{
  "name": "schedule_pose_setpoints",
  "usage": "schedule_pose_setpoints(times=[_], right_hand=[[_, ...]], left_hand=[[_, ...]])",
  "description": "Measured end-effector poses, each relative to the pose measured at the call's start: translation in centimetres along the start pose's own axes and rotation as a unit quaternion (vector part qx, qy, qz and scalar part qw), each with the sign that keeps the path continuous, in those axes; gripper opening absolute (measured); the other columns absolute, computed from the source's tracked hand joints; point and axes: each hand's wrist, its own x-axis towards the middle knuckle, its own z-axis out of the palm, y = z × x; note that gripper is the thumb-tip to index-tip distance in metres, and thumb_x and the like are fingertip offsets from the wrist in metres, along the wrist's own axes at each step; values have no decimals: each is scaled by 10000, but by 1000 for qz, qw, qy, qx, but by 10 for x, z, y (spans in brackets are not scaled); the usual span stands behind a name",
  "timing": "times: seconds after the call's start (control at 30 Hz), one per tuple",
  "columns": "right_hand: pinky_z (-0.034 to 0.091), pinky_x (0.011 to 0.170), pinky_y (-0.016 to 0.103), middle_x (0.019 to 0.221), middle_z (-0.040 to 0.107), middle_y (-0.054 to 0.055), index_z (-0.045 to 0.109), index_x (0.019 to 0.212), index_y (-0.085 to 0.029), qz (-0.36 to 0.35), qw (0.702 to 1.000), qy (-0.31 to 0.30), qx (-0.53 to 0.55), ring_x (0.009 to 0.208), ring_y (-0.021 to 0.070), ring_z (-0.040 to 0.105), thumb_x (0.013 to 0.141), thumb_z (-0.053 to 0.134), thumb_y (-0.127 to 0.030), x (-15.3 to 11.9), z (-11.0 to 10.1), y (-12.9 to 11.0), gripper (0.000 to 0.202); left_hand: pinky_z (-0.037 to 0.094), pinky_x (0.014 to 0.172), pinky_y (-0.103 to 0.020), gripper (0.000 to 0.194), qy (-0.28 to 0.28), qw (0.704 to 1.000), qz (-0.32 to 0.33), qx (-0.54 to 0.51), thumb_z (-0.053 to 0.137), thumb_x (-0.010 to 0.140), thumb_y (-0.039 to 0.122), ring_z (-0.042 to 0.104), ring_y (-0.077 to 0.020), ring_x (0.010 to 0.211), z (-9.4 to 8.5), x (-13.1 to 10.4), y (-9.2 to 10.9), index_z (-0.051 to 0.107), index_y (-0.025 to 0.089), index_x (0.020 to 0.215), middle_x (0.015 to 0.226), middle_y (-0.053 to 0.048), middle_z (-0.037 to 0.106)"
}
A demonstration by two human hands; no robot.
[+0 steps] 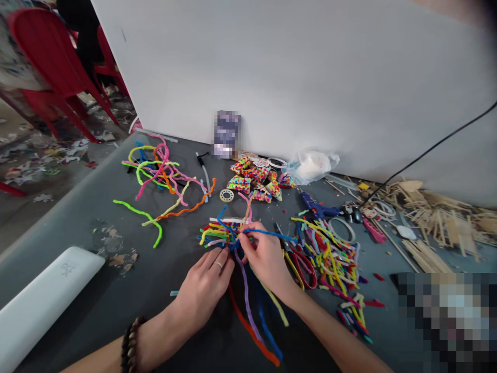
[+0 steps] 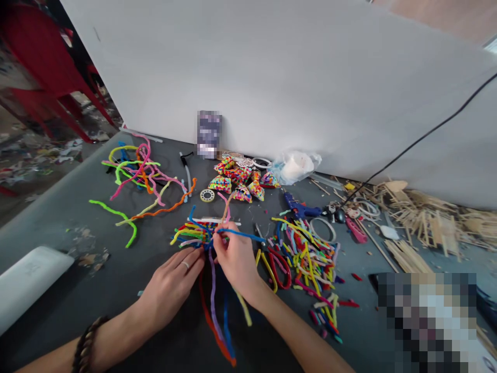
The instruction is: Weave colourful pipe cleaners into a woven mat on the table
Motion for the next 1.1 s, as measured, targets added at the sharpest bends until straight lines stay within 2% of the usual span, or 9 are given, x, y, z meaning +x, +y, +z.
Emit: schedule_pose_setpoints(times=[0.1, 0.23, 0.37, 0.43, 0.53, 0.6, 0.7, 0.83, 1.1], right_hand=[[494, 494, 236, 956, 744, 46, 615, 938, -210, 6, 1000, -1, -7, 438, 109, 616, 1014, 497, -366, 8, 5, 2, 210], [546, 636, 258, 890, 762, 35, 669, 1051, -220, -11, 1000, -3, 0, 674, 181, 719, 996, 558, -357, 4, 5, 7, 185], [550, 683, 262, 883, 753, 22, 732, 991, -234, -35, 998, -45, 13, 718, 180, 706, 958, 617, -288, -5, -1, 10, 132], [543, 681, 260, 880, 750, 18, 749, 941, -233, -50, 998, -29, 1, 691, 170, 687, 926, 666, -278, -6, -5, 9, 96], [526, 677, 261, 765, 726, 0, 753, 876, -232, -75, 997, -6, -34, 640, 161, 655, 913, 690, -274, -4, -7, 6, 84], [521, 691, 257, 791, 727, 6, 746, 871, -226, -88, 995, 9, -40, 662, 158, 658, 904, 692, -256, -1, -7, 4, 70], [506, 660, 241, 808, 711, 9, 720, 843, -214, -82, 996, 14, -27, 642, 141, 642, 893, 690, -244, 3, -6, 3, 66], [481, 626, 230, 719, 680, -16, 690, 802, -224, -61, 998, 5, -31, 627, 142, 634, 883, 690, -245, 8, -1, 7, 84], [454, 639, 244, 679, 673, -24, 663, 751, -219, -32, 994, 4, -109, 630, 148, 622, 847, 703, -169, 20, 15, 8, 115]], left_hand=[[565, 1008, -401, 338, -4, 1000, -4, 21, 440, 902, 9, 682, -294, 1158, 0, 2, 1, 682, 58, 1132, 1236, -190, 708], [562, 1012, -363, 415, -20, 999, -13, 22, 407, 896, -4, 688, -253, 1142, 2, 3, 0, 654, 73, 1221, 1218, -145, 726], [554, 1025, -350, 433, -12, 999, -3, 38, 386, 897, -16, 685, -241, 1155, 4, 3, 0, 655, 59, 1228, 1242, -148, 721], [565, 1009, -353, 429, -5, 999, 5, 49, 383, 896, -19, 692, -248, 1145, 4, 3, 1, 662, 41, 1218, 1242, -160, 721], [583, 981, -360, 435, -9, 999, 6, 50, 393, 892, -17, 701, -257, 1130, 3, 3, 1, 654, 22, 1238, 1248, -171, 717], [587, 976, -353, 462, -24, 999, 2, 43, 405, 888, -16, 700, -247, 1131, 1, 3, 0, 636, 37, 1286, 1262, -156, 714], [587, 979, -345, 495, -45, 998, -3, 40, 428, 877, -18, 697, -231, 1135, 0, 3, 0, 631, 74, 1318, 1266, -132, 716], [589, 981, -357, 490, -31, 997, 10, 76, 442, 840, -22, 694, -246, 1144, 4, 2, 5, 657, 36, 1277, 1233, -169, 724], [573, 1010, -337, 485, -26, 993, 8, 114, 488, 786, 6, 685, -252, 1154, 8, 2, 14, 689, 21, 1228, 1204, -172, 735]])
